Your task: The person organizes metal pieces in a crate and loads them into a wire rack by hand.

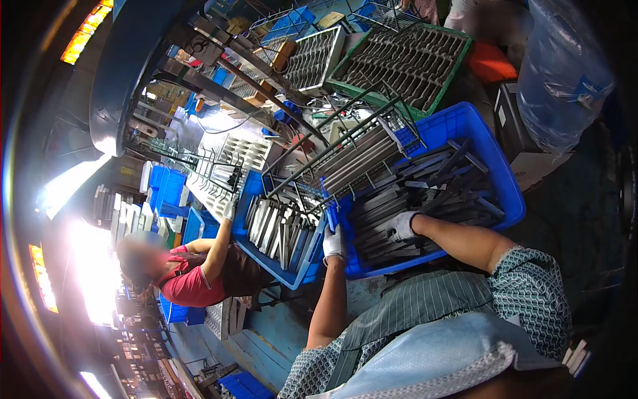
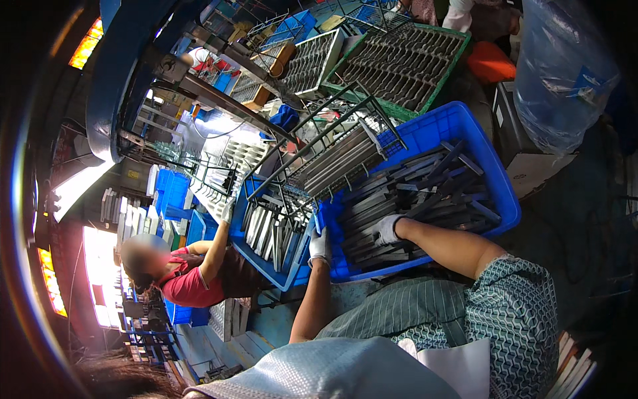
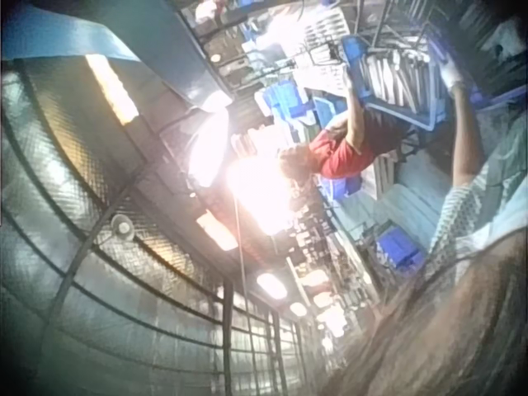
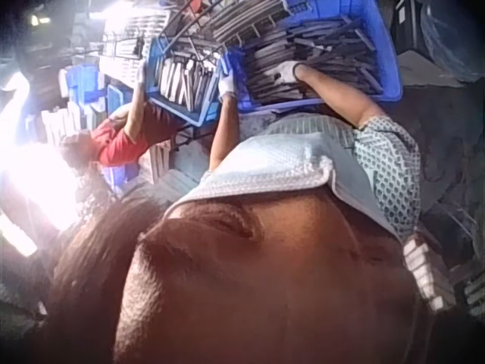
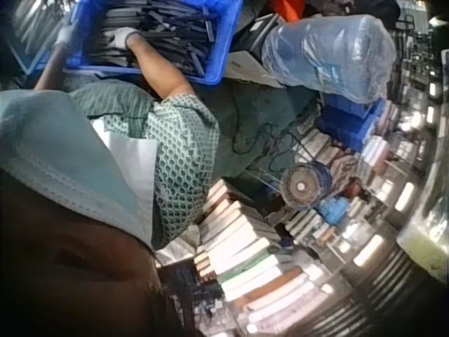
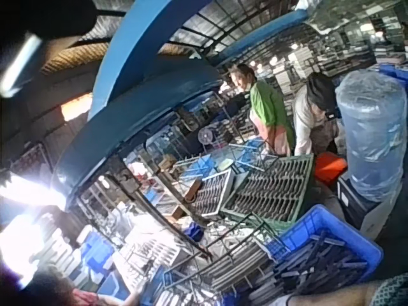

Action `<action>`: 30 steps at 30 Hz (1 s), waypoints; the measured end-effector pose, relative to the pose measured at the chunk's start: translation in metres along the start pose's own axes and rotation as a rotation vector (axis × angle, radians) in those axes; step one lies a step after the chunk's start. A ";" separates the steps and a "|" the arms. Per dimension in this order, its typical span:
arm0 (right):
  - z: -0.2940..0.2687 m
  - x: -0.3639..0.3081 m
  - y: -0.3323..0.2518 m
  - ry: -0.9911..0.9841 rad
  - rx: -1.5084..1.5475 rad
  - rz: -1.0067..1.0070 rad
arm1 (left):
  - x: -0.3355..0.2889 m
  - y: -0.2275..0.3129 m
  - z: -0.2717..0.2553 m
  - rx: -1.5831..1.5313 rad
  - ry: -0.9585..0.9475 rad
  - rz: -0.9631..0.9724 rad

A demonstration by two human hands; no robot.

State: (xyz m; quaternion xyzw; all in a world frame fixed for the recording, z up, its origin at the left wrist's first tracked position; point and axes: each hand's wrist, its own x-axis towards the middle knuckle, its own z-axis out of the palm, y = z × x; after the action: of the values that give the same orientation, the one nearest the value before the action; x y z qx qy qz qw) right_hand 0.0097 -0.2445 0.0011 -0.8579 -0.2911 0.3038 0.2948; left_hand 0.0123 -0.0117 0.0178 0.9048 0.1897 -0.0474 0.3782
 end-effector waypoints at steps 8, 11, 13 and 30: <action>0.003 0.004 0.004 -0.019 -0.012 0.011 | 0.001 -0.002 0.000 -0.063 0.009 0.037; 0.004 0.006 0.002 -0.020 -0.011 0.002 | 0.003 -0.006 -0.001 -0.041 0.013 0.048; 0.003 0.006 0.000 -0.024 -0.010 0.001 | 0.002 -0.006 -0.003 0.021 0.029 0.059; -0.008 -0.007 -0.006 -0.037 -0.002 0.023 | -0.001 0.003 0.000 -0.015 0.004 0.017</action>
State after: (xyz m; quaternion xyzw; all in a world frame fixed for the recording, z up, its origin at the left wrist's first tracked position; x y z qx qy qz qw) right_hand 0.0091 -0.2476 0.0128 -0.8558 -0.2867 0.3226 0.2851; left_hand 0.0129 -0.0141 0.0200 0.9035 0.1833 -0.0410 0.3852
